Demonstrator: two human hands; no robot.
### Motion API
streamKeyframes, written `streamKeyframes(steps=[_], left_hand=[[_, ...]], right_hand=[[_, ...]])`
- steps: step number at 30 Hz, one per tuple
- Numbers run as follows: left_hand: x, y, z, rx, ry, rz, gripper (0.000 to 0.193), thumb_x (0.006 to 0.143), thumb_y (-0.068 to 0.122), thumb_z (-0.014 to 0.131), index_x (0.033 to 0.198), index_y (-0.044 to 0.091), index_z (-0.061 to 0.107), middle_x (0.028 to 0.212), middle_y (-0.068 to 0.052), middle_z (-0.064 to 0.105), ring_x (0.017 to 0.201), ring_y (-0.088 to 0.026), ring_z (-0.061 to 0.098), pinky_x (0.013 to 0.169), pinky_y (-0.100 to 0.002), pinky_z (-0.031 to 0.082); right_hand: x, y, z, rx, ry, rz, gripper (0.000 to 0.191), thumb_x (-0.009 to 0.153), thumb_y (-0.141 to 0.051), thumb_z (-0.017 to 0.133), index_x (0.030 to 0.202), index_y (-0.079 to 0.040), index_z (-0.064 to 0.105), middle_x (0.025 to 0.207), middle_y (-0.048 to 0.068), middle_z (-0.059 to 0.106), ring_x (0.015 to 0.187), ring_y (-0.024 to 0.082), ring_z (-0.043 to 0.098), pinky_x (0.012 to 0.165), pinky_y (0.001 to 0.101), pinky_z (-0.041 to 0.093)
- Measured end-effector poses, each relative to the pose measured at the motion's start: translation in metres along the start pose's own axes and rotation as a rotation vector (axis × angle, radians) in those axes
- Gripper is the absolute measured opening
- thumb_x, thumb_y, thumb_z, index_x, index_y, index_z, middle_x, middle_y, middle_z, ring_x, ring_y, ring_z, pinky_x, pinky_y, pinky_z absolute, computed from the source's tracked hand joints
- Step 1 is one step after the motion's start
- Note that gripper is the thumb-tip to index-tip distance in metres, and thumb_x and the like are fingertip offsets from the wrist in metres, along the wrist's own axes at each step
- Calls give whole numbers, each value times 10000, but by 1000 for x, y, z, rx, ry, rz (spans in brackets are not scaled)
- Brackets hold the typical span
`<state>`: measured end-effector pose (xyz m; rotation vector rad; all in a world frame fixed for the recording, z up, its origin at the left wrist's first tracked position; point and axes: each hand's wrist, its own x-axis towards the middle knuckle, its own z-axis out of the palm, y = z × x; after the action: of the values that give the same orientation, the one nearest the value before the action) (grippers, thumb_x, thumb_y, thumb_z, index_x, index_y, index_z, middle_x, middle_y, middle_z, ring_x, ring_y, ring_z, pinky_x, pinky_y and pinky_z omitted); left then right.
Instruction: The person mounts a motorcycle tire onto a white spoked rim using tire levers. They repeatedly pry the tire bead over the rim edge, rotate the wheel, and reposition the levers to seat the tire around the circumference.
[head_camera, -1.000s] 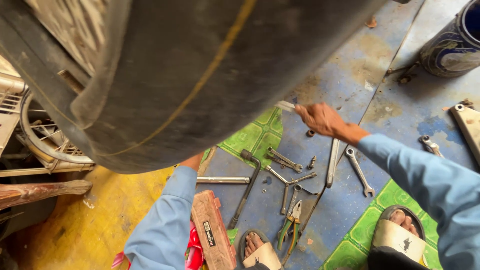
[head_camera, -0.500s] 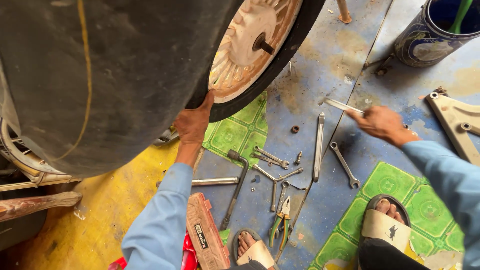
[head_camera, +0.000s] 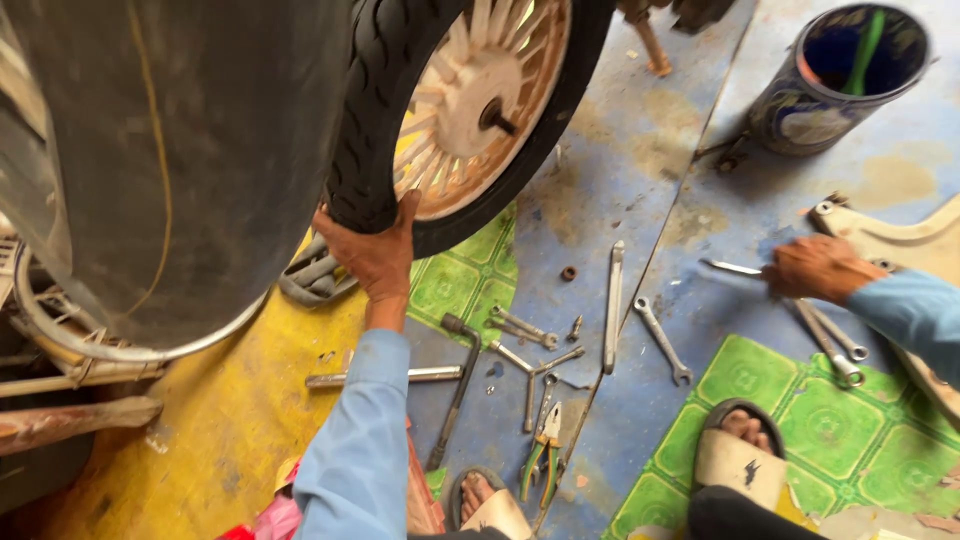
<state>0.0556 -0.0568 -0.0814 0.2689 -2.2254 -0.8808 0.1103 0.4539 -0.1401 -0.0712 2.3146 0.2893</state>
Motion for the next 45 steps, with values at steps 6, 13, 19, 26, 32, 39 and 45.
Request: streamKeyframes(steps=[6,13,19,26,32,39,45], left_hand=[[8,26,-4,-34,1,31,939,743,462,1005,1371,12,471,1252,-213,641,1176,-369,646,993,-454,524],[5,40,3,-76,-8,-23,934,771,405,980,1400,-31,445,1306,-183,608,1210,-322,608,1027,-428,501],[-3,29,17,9,45,-91,985,743,376,996,1421,-90,454,1325,-211,620,1215,-323,613,1046,-430,496],[5,27,14,53,29,-40,974,736,311,988,1416,-146,461,1318,-228,633,1190,-302,621,1042,-411,504],[7,33,14,-57,-20,-39,899,781,287,971,1431,-44,445,1329,-173,598,1216,-284,581,1062,-385,493],[-48,75,31,39,-120,276,785,929,300,887,1486,21,409,1484,-190,485,1406,-347,493,1199,-462,457],[-16,95,80,280,-222,416,708,971,340,724,1451,-98,442,1462,-306,458,1371,-466,446,1176,-546,336]], right_hand=[[13,-33,-112,-160,288,-331,392,962,-516,582,1094,-171,712,1236,107,636,1198,270,610,912,430,565],[96,-101,-195,689,973,-488,780,931,-307,686,1550,-8,316,1445,288,487,1292,471,483,1028,553,444],[156,-111,-207,957,1254,-491,1032,972,-384,762,1582,144,119,1571,419,307,1435,555,357,1187,528,343],[166,-131,-242,1263,1210,-503,1133,920,-530,834,1533,151,167,1491,349,491,1358,476,523,1146,477,443],[180,-125,-227,1256,1183,-564,1000,980,-465,856,1502,111,227,1403,332,548,1260,485,590,1075,497,499],[152,-141,-186,1020,1334,-676,666,1038,-315,727,1490,15,366,1367,287,514,1251,447,585,1057,521,534],[136,-174,-184,1089,1091,-841,754,985,-414,725,1488,52,412,1271,264,606,1146,351,645,949,457,547]])
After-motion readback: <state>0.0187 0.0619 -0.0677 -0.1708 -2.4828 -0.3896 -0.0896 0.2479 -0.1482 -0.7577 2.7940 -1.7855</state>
